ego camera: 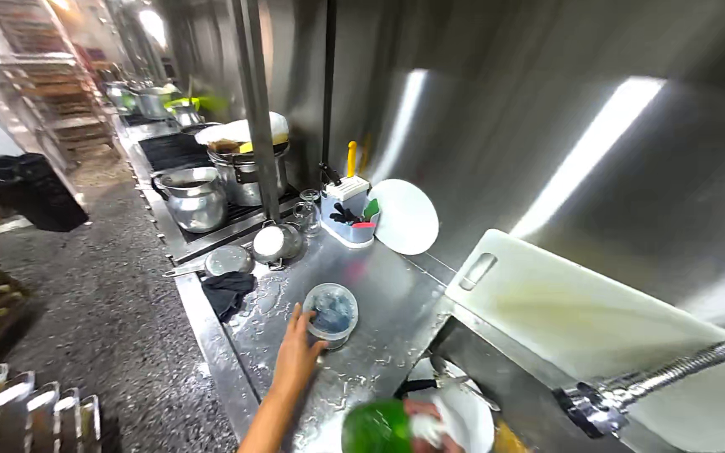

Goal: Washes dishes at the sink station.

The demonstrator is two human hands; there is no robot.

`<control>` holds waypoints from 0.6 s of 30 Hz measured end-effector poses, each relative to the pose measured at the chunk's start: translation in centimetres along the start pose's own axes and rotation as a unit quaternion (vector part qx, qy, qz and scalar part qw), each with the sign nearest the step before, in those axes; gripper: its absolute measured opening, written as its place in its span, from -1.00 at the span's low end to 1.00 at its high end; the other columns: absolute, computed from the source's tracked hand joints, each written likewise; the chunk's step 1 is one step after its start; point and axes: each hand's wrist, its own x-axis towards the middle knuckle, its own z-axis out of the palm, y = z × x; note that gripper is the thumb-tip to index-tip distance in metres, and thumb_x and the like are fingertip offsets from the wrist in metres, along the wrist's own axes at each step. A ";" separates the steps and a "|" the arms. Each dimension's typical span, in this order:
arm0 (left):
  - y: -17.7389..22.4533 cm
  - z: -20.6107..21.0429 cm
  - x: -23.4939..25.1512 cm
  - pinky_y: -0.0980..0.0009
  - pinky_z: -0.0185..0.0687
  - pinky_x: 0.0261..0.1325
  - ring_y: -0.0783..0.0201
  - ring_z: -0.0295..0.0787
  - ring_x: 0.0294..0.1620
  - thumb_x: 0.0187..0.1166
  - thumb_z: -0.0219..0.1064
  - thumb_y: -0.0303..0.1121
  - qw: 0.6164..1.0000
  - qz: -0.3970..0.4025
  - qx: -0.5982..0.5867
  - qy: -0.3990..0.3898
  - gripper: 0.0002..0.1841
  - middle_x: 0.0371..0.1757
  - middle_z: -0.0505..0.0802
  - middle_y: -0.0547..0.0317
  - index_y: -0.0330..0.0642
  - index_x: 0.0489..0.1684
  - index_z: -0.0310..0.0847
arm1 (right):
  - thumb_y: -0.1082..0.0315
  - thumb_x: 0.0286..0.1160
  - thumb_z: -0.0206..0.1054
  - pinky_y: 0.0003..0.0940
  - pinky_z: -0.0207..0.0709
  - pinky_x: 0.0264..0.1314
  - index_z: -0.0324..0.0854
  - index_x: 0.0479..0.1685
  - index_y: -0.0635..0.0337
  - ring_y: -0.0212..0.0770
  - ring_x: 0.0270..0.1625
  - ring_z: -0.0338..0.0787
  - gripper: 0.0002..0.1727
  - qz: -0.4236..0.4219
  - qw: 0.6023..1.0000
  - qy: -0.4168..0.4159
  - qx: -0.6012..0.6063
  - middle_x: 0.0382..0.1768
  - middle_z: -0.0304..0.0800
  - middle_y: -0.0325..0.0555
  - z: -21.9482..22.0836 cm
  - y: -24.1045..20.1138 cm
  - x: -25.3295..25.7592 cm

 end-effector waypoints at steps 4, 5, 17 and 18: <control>-1.4 -0.8 -3.7 -0.12 0.58 0.46 -0.26 0.64 0.45 0.44 0.50 -0.24 0.988 0.099 -0.085 0.081 -0.36 0.54 0.58 -0.43 -0.52 0.43 0.52 | 0.37 0.48 0.30 -0.28 0.61 0.40 0.45 0.34 0.71 -0.17 0.27 0.78 -0.44 -0.139 0.987 0.067 -0.043 0.18 0.76 0.33 7.8 2.0 5.4; -1.6 -0.7 -4.9 -0.10 0.60 0.43 -0.23 0.70 0.38 0.45 0.46 -0.15 0.985 0.110 -0.113 0.067 -0.31 0.45 0.66 -0.43 -0.56 0.44 0.48 | 0.31 0.51 0.31 -0.26 0.59 0.45 0.32 0.49 0.72 -0.12 0.32 0.76 -0.32 -0.144 0.987 0.064 -0.045 0.27 0.70 0.40 9.0 2.2 6.5; -2.7 3.5 -6.3 0.26 0.59 0.48 0.26 0.70 0.34 0.32 0.55 -0.32 0.790 -0.052 -0.546 -0.274 -0.06 0.38 0.70 -0.18 -0.51 0.70 0.06 | 0.27 0.52 0.32 0.18 0.69 0.01 0.35 0.64 0.40 0.14 -0.08 0.85 -0.32 -0.041 0.937 -0.035 -0.346 -0.01 0.82 0.27 11.6 -0.9 10.8; -2.7 3.9 -6.4 0.27 0.59 0.48 0.27 0.70 0.34 0.33 0.53 -0.34 0.782 -0.056 -0.556 -0.275 -0.08 0.37 0.69 -0.18 -0.53 0.69 0.05 | 0.27 0.51 0.31 0.23 0.68 -0.06 0.38 0.63 0.37 0.18 -0.14 0.85 -0.34 -0.031 0.927 -0.045 -0.370 -0.08 0.83 0.26 11.8 -0.8 11.1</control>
